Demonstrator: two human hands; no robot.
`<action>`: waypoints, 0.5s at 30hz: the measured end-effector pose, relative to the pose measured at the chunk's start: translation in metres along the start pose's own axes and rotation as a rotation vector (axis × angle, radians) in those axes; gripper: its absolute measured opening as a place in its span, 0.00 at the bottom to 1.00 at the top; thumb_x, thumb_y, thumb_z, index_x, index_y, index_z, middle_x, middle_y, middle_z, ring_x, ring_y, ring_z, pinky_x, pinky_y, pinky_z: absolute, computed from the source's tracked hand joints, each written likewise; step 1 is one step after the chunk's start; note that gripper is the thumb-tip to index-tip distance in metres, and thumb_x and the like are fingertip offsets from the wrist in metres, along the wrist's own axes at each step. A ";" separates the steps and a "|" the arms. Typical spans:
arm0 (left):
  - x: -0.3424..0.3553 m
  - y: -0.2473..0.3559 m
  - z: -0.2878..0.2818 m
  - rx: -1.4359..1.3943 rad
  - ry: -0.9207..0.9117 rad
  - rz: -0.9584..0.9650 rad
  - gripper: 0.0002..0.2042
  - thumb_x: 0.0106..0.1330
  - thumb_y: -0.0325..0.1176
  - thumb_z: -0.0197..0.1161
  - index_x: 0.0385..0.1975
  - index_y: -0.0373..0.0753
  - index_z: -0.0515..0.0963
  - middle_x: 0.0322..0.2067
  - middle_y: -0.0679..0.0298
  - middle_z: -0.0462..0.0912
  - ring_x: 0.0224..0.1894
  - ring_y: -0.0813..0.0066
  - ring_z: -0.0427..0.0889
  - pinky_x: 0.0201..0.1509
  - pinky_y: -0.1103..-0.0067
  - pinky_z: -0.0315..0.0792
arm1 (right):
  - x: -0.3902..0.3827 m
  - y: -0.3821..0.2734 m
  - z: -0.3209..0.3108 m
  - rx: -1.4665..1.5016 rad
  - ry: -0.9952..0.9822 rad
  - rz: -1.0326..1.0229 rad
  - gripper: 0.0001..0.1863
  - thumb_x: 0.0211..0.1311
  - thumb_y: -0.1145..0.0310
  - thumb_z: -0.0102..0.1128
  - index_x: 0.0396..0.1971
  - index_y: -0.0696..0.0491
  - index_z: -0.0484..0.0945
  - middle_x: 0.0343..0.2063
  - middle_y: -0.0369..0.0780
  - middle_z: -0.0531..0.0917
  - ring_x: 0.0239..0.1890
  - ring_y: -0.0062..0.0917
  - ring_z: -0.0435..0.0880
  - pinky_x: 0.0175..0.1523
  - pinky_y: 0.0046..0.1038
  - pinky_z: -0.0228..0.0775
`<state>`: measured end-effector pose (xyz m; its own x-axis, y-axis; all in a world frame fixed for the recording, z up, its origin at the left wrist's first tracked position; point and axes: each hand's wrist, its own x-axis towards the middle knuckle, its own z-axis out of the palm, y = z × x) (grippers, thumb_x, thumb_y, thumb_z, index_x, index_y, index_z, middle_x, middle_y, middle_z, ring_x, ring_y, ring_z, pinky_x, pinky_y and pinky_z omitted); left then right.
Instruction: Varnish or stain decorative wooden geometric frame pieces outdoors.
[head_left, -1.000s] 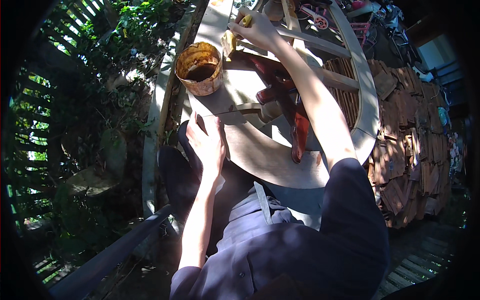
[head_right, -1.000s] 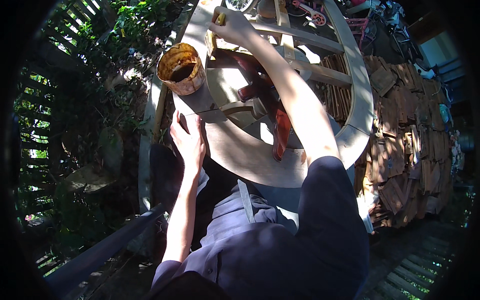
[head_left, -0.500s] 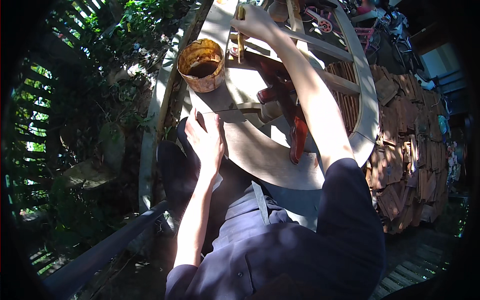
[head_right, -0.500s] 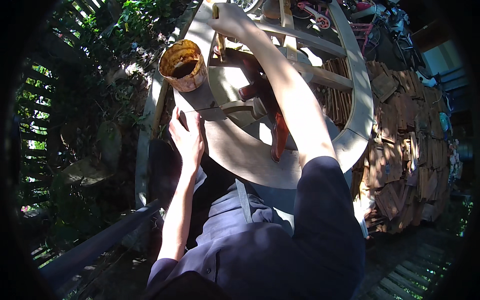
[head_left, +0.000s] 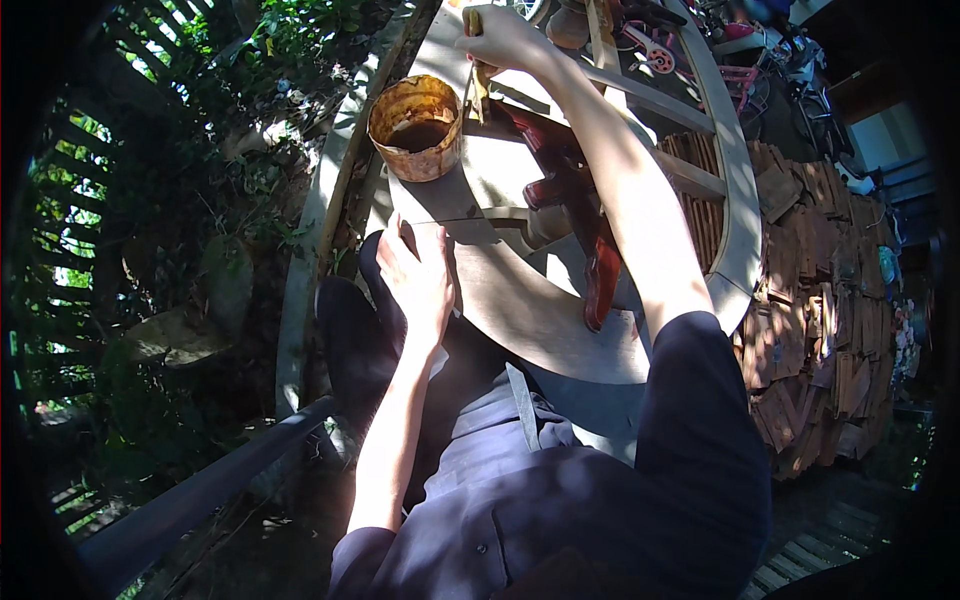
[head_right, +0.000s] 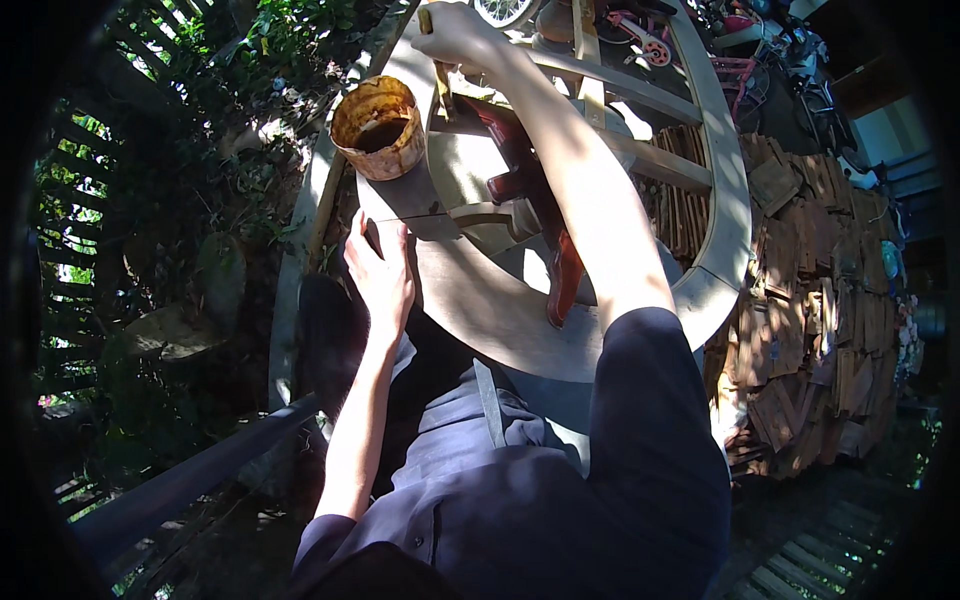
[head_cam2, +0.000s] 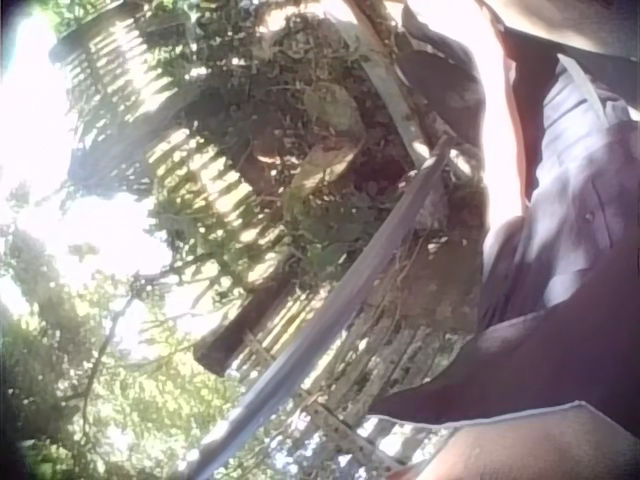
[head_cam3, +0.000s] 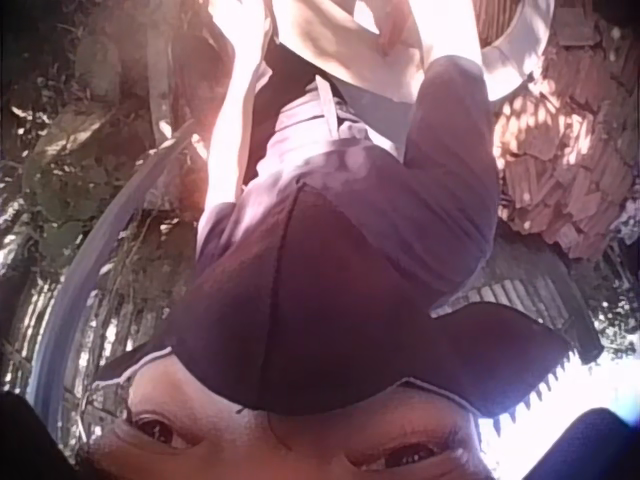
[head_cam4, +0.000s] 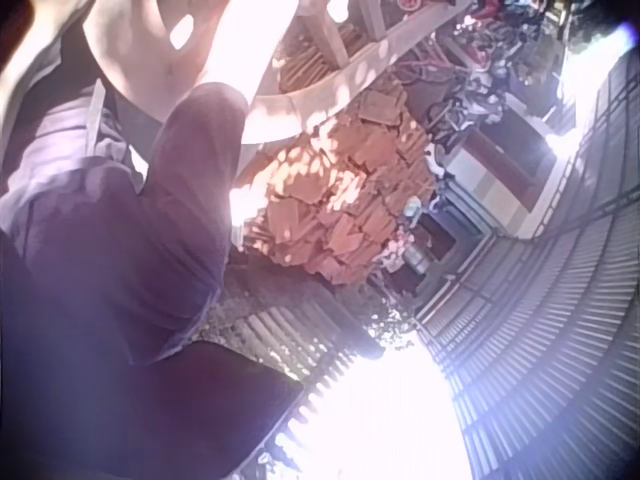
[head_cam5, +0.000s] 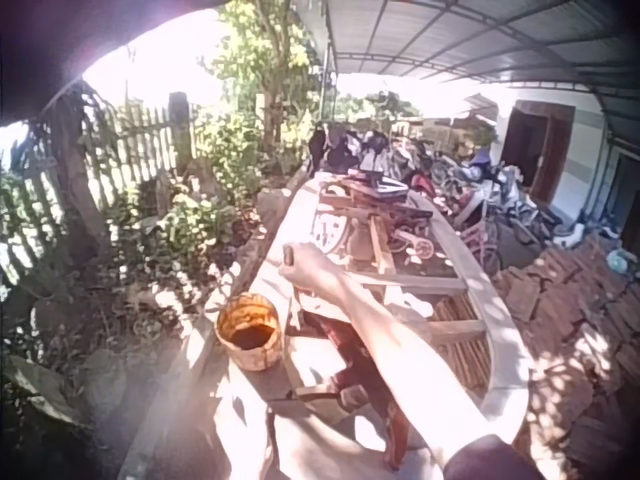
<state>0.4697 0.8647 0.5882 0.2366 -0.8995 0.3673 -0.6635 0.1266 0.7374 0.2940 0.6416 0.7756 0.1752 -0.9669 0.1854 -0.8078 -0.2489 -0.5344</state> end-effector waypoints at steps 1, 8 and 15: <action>0.000 0.001 -0.001 -0.002 0.003 -0.003 0.32 0.66 0.45 0.63 0.64 0.34 0.62 0.57 0.44 0.68 0.60 0.47 0.67 0.63 0.58 0.63 | -0.006 -0.009 -0.007 0.096 -0.057 0.090 0.09 0.56 0.65 0.60 0.29 0.56 0.77 0.25 0.48 0.84 0.30 0.38 0.85 0.39 0.44 0.76; -0.002 0.007 0.004 -0.007 -0.023 -0.011 0.31 0.66 0.45 0.64 0.64 0.34 0.62 0.57 0.46 0.69 0.60 0.48 0.68 0.63 0.58 0.63 | -0.036 0.038 -0.030 -0.110 -0.202 -0.209 0.12 0.61 0.66 0.61 0.32 0.60 0.72 0.20 0.41 0.79 0.23 0.21 0.82 0.28 0.27 0.74; -0.002 -0.001 0.011 0.012 -0.001 0.038 0.31 0.66 0.47 0.63 0.64 0.37 0.63 0.57 0.48 0.69 0.61 0.50 0.67 0.63 0.58 0.63 | -0.071 0.060 -0.032 -0.042 -0.077 -0.311 0.13 0.65 0.64 0.60 0.30 0.58 0.73 0.20 0.37 0.80 0.22 0.16 0.78 0.26 0.20 0.69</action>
<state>0.4623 0.8617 0.5810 0.2108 -0.8945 0.3942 -0.6807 0.1551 0.7160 0.2156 0.6971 0.7566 0.4579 -0.8469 0.2704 -0.7313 -0.5318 -0.4271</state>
